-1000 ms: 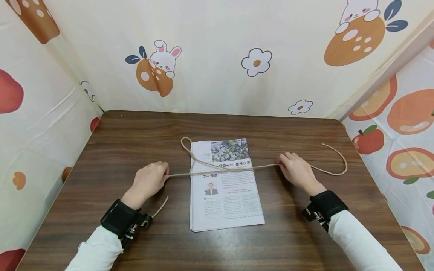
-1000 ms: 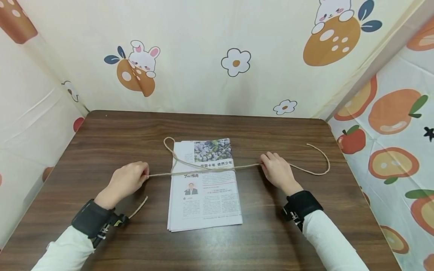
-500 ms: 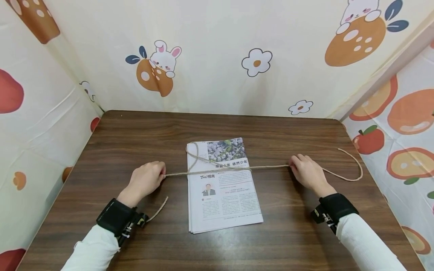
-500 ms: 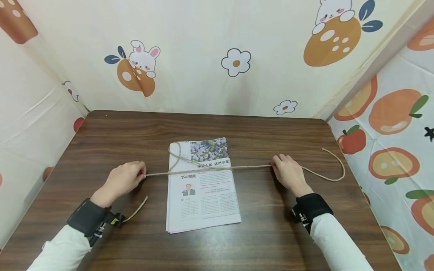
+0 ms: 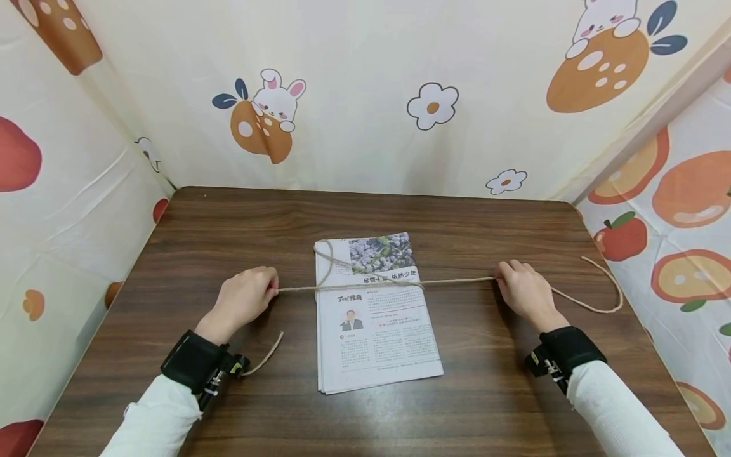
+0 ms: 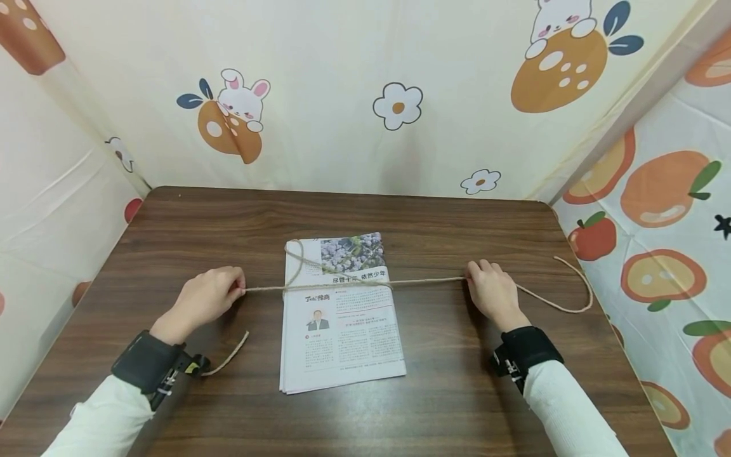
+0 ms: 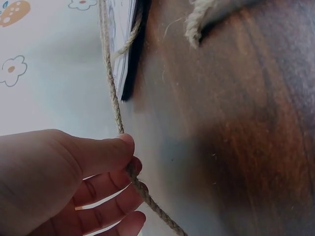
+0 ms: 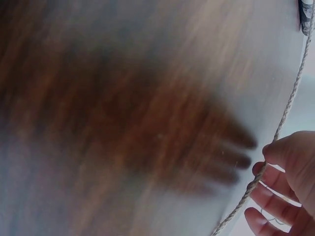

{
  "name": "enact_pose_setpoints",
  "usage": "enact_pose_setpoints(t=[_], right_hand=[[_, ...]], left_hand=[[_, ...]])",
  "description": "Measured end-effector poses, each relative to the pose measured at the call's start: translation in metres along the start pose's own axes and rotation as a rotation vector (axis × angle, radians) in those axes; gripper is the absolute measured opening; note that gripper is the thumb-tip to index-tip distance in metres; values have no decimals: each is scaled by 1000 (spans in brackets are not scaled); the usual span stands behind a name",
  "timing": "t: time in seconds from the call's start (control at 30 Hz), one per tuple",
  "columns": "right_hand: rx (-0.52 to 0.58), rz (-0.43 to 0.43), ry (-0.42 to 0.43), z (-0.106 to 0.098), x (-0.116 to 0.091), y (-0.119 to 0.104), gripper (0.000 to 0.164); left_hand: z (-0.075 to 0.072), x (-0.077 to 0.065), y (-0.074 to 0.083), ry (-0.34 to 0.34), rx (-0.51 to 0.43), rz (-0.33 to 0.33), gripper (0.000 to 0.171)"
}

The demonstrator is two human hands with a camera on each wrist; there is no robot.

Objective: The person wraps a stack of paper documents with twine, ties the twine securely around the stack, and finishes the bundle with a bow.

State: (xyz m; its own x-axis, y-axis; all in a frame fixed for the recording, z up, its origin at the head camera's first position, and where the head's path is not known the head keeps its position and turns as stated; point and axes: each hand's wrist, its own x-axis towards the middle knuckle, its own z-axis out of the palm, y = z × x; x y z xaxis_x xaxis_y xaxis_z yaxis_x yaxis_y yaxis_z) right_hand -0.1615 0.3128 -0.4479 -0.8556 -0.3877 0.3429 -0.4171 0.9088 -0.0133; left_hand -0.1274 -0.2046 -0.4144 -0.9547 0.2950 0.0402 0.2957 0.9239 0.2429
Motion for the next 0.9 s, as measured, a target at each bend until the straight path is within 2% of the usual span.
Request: enact_pose_setpoints(t=[0.17,0.5,0.63,0.9], right_hand=[[-15,47,-10,-5,-2,0,15],[-39,170,-56,-7,-8,11,12],[-37,202,-76,-8,-10,14,11],[-25,131,-34,-6,-5,2,12]], left_hand=[[-2,0,0,24,5,-9,18],[-6,-2,-6,11,9,-34,17],[-6,-5,-5,17,7,-25,17],[-3,-3,4,36,7,1,20]])
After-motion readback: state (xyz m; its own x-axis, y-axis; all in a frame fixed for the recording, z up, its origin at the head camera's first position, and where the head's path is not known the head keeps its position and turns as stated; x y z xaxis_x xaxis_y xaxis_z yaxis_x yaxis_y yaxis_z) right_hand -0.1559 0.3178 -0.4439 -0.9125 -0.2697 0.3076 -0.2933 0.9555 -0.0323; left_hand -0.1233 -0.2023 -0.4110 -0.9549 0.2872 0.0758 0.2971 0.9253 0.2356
